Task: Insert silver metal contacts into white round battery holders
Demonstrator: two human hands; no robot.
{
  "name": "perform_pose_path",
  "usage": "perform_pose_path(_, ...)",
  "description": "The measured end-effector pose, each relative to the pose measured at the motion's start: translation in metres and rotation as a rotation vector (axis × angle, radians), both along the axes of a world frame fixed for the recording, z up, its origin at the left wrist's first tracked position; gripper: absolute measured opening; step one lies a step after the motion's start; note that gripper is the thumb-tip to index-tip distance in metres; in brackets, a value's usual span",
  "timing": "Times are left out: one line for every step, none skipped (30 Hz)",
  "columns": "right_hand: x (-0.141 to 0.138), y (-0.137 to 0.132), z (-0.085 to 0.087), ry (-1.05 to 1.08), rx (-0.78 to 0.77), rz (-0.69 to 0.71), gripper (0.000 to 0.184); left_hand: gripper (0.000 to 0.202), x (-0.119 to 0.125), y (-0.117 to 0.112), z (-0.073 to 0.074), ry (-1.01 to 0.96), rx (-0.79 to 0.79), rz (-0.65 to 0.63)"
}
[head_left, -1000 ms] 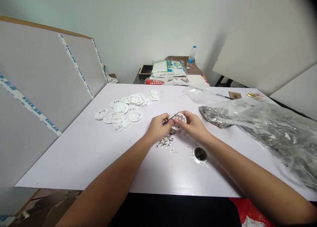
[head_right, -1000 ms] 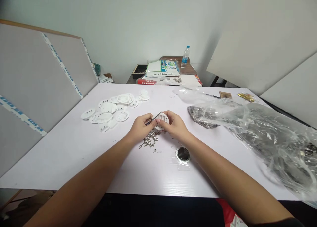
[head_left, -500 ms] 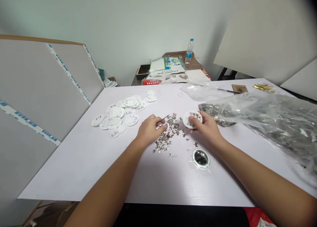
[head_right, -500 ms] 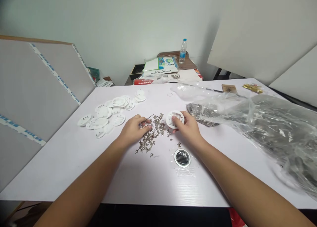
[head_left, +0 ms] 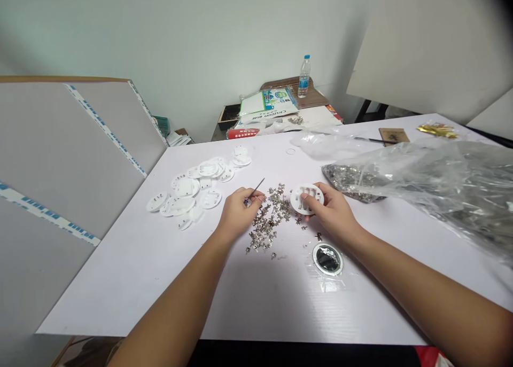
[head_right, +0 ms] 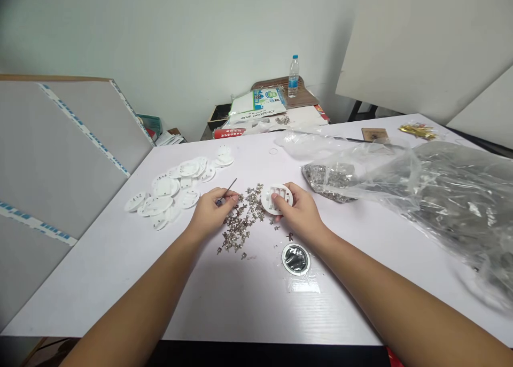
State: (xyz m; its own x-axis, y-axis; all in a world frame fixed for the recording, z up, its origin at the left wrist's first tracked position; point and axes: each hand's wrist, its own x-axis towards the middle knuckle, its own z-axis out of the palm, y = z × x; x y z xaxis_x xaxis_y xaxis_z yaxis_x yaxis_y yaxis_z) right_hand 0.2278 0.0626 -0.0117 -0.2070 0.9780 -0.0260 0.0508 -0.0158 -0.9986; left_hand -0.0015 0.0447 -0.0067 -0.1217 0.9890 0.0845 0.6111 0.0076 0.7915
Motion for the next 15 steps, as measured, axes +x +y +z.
perform_pose_path(-0.001,-0.001,0.0,0.017,-0.004,0.019,0.025,0.025,0.001,-0.001,0.001,-0.08,-0.006,0.0)
perform_pose_path(-0.002,-0.002,0.0,0.038,-0.006,0.044,0.024,0.027,0.003,-0.001,0.001,-0.16,-0.012,-0.003)
perform_pose_path(-0.004,-0.003,0.0,0.063,-0.009,0.072,0.024,0.028,0.006,-0.003,0.002,-0.231,-0.018,-0.011)
perform_pose_path(-0.005,-0.005,0.0,0.086,-0.013,0.1,0.026,0.028,0.009,-0.004,0.003,-0.291,-0.025,-0.022)
perform_pose_path(-0.007,-0.007,0.001,0.1,-0.011,0.127,0.028,0.028,0.012,-0.006,0.004,-0.341,-0.032,-0.034)
perform_pose_path(-0.008,-0.009,0.001,0.103,-0.004,0.151,0.031,0.028,0.016,-0.009,0.005,-0.38,-0.044,-0.047)
perform_pose_path(-0.009,-0.011,0.001,0.095,0.009,0.168,0.033,0.027,0.019,-0.011,0.007,-0.413,-0.058,-0.065)
perform_pose_path(-0.009,-0.013,0.002,0.077,0.024,0.182,0.036,0.027,0.022,-0.014,0.008,-0.442,-0.069,-0.082)
perform_pose_path(-0.01,-0.015,0.002,0.048,0.043,0.191,0.038,0.026,0.025,-0.016,0.009,-0.465,-0.082,-0.101)
perform_pose_path(-0.01,-0.016,0.002,0.008,0.061,0.199,0.039,0.027,0.027,-0.019,0.011,-0.479,-0.094,-0.116)
perform_pose_path(-0.009,-0.017,0.003,-0.04,0.076,0.213,0.039,0.027,0.029,-0.021,0.012,-0.484,-0.103,-0.125)
perform_pose_path(-0.009,-0.018,0.003,-0.089,0.085,0.232,0.036,0.027,0.031,-0.022,0.013,-0.477,-0.107,-0.132)
perform_pose_path(-0.009,-0.018,0.002,-0.13,0.09,0.254,0.031,0.027,0.032,-0.024,0.014,-0.46,-0.103,-0.137)
perform_pose_path(-0.009,-0.018,0.002,-0.159,0.091,0.277,0.027,0.026,0.033,-0.025,0.014,-0.437,-0.092,-0.14)
perform_pose_path(-0.009,-0.019,0.002,-0.172,0.09,0.294,0.025,0.025,0.035,-0.026,0.015,-0.408,-0.075,-0.143)
